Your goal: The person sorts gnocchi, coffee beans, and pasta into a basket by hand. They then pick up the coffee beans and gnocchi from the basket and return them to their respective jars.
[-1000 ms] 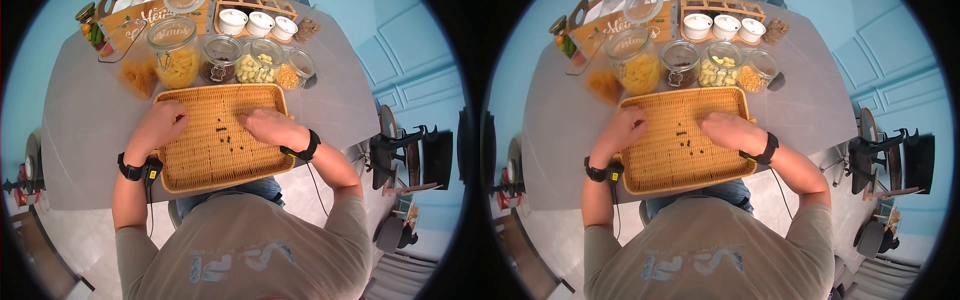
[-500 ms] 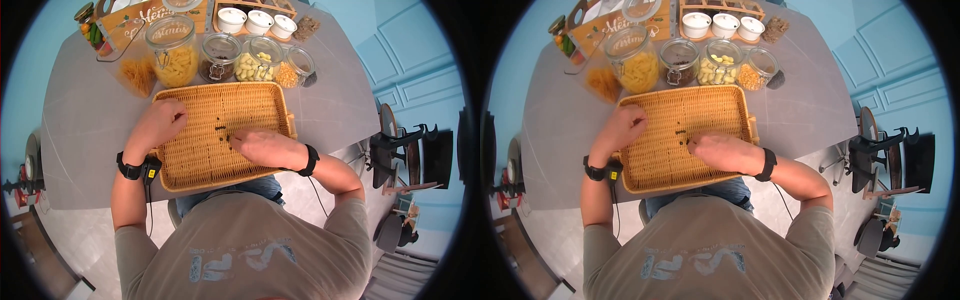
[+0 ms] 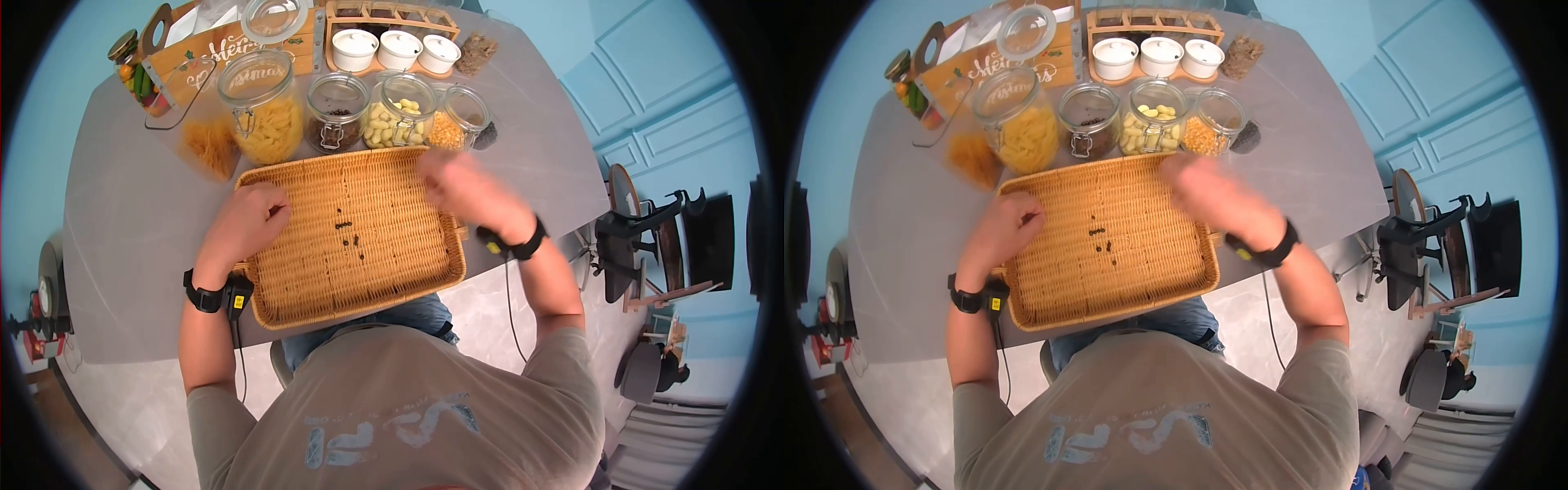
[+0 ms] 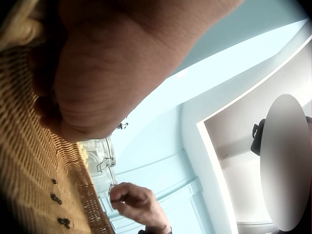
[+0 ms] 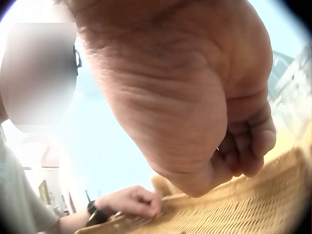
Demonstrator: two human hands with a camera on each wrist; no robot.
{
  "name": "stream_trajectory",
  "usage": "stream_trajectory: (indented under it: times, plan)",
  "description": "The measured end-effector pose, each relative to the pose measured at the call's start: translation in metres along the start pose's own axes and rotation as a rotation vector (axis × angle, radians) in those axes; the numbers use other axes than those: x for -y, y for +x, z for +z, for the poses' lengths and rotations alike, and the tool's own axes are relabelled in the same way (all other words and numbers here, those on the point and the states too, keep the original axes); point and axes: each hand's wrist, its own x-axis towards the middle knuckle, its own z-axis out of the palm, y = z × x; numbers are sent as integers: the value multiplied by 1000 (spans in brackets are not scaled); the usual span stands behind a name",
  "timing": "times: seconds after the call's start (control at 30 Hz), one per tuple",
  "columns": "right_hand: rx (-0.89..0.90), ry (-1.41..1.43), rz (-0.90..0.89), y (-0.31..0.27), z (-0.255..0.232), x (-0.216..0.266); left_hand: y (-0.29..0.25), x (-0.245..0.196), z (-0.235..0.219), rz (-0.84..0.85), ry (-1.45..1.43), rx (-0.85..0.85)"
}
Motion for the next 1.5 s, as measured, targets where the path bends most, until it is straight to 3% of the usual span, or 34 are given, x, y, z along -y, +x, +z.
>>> stream_trajectory:
  times: [0.1,0.27,0.4,0.57,0.67,0.83,0.97,1.03,1.27,1.5]
  plan:
    - [-228,-97,224,-3,-45,-57,0,-2,-1,-6,6,6]
    - [-306,-87,525,-3,-85,-136,0,0,0,-6,10,0]
    - [-338,-202,466,-2,-77,-143,0,-3,-2,-16,6,1]
    - [-409,-130,249,7,-67,-48,0,5,2,16,8,-3]
    - [-307,-62,137,17,-46,5,0,-1,-1,-26,7,-2]
    - [77,35,-131,35,5,51,-1,3,0,13,9,-12]
    - [300,21,-161,50,49,71,0,-2,-3,-19,34,11]
    - [290,77,-186,56,67,67,0,0,-2,7,31,1]
    - [487,96,-164,68,62,67,-1,3,0,39,-1,-20]
    - [420,32,-157,47,69,73,0,3,1,24,-7,-11]
